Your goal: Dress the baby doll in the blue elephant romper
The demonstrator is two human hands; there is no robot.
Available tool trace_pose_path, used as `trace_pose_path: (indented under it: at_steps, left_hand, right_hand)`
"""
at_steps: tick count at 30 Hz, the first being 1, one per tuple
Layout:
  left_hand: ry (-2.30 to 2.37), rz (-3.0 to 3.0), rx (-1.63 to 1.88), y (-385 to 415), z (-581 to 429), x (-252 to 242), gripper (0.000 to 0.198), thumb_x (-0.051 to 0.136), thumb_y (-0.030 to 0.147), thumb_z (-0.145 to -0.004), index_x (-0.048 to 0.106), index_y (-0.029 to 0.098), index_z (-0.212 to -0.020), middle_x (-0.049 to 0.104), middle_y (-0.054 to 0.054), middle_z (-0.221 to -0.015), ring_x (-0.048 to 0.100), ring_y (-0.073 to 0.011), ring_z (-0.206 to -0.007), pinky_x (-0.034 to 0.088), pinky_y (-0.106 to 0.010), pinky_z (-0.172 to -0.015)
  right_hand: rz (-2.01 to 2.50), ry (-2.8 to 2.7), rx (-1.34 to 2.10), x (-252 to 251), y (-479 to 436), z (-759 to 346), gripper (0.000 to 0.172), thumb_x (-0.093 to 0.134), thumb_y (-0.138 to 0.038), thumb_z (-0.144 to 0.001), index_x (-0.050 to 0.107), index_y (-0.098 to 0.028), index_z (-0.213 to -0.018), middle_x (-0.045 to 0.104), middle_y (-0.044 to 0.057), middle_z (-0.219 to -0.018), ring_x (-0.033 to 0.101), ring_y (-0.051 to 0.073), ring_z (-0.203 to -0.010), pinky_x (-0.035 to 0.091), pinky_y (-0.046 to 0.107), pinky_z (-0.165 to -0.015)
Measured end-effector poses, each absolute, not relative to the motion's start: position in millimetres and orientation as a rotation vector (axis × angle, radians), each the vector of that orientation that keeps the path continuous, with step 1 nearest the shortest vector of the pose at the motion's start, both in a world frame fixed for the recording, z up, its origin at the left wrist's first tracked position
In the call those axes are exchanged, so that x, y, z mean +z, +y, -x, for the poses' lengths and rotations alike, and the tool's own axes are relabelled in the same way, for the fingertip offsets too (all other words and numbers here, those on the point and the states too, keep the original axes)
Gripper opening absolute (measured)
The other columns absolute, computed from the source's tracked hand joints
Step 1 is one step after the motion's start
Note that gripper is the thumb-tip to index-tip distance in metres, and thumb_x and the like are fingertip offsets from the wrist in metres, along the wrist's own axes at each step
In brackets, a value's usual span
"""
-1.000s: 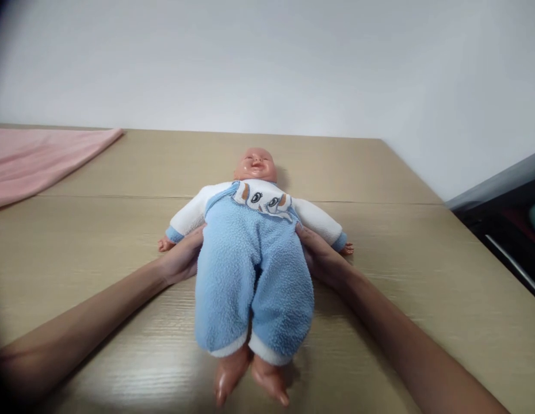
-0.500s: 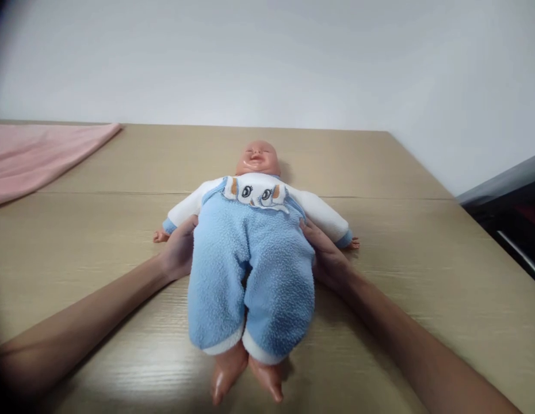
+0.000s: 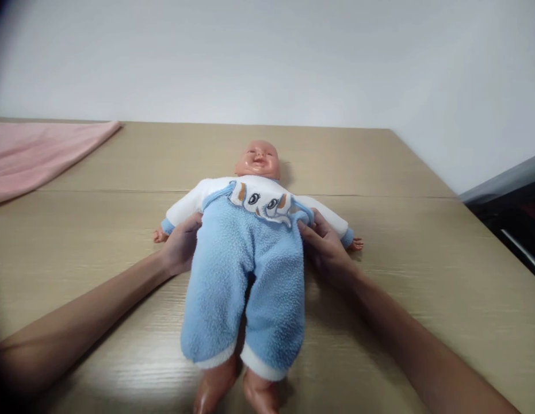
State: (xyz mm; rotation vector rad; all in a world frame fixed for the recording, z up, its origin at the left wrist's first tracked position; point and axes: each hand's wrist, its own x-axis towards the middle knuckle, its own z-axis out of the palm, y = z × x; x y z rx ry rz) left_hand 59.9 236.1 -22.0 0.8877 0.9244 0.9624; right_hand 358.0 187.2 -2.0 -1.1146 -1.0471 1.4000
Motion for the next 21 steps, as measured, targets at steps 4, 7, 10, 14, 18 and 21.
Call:
trace_pose_path:
  at_steps: [4,7,10,14,18,21]
  left_hand:
    - [0.853,-0.816,0.936,236,-61,-21,0.024,0.081,0.038,-0.076,0.061,0.025,-0.078,0.068,-0.002,-0.072,0.071,-0.0307,-0.084,0.061,-0.047,-0.081]
    - [0.781,-0.748,0.934,235,-61,-21,0.023,0.084,0.035,-0.075,0.065,0.023,-0.082,0.070,-0.002,-0.074,0.073,-0.0304,-0.086,0.062,-0.045,-0.084]
    - [0.748,-0.725,0.935,233,-60,-21,0.026,0.088,0.036,-0.077,0.068,0.022,-0.085,0.071,-0.002,-0.076,0.074,-0.0294,-0.087,0.061,-0.042,-0.084]
    - [0.787,-0.758,0.921,227,-57,-20,0.034,0.093,0.044,-0.077,0.068,0.022,-0.079,0.067,0.000,-0.071,0.067,-0.0237,-0.074,0.056,-0.036,-0.072]
    - [0.878,-0.791,0.947,223,-58,-15,0.047,0.103,0.049,-0.064,0.066,0.021,-0.073,0.066,0.002,-0.072,0.057,-0.0179,-0.068,0.050,-0.032,-0.065]
    - [0.887,-0.834,0.944,222,-59,-13,0.052,0.103,0.057,-0.063,0.068,0.022,-0.077,0.065,0.001,-0.070,0.061,-0.0211,-0.072,0.053,-0.034,-0.069]
  right_hand:
    - [1.255,-1.083,1.237,-2,177,-343,0.045,0.088,-0.062,-0.095,0.075,-0.033,-0.127,0.083,0.003,-0.131,0.075,0.030,-0.130,0.061,0.045,-0.115]
    - [1.348,-0.968,1.193,1,166,-334,0.039,0.087,-0.062,-0.095,0.079,-0.032,-0.119,0.085,0.004,-0.124,0.074,0.032,-0.132,0.061,0.046,-0.114]
    - [1.319,-0.772,1.329,4,161,-330,0.030,0.089,-0.057,-0.091,0.079,-0.031,-0.100,0.084,0.003,-0.102,0.077,0.033,-0.116,0.066,0.044,-0.096]
    - [1.222,-0.629,1.509,5,167,-333,0.028,0.092,-0.046,-0.080,0.071,-0.029,-0.076,0.074,0.000,-0.075,0.076,0.030,-0.091,0.064,0.038,-0.076]
    - [1.203,-0.794,1.461,6,174,-335,0.021,0.088,-0.043,-0.087,0.077,-0.027,-0.082,0.080,0.002,-0.086,0.075,0.028,-0.097,0.064,0.037,-0.087]
    - [1.137,-0.780,1.491,6,175,-332,0.019,0.085,-0.045,-0.095,0.081,-0.026,-0.092,0.084,0.001,-0.098,0.075,0.028,-0.109,0.063,0.037,-0.101]
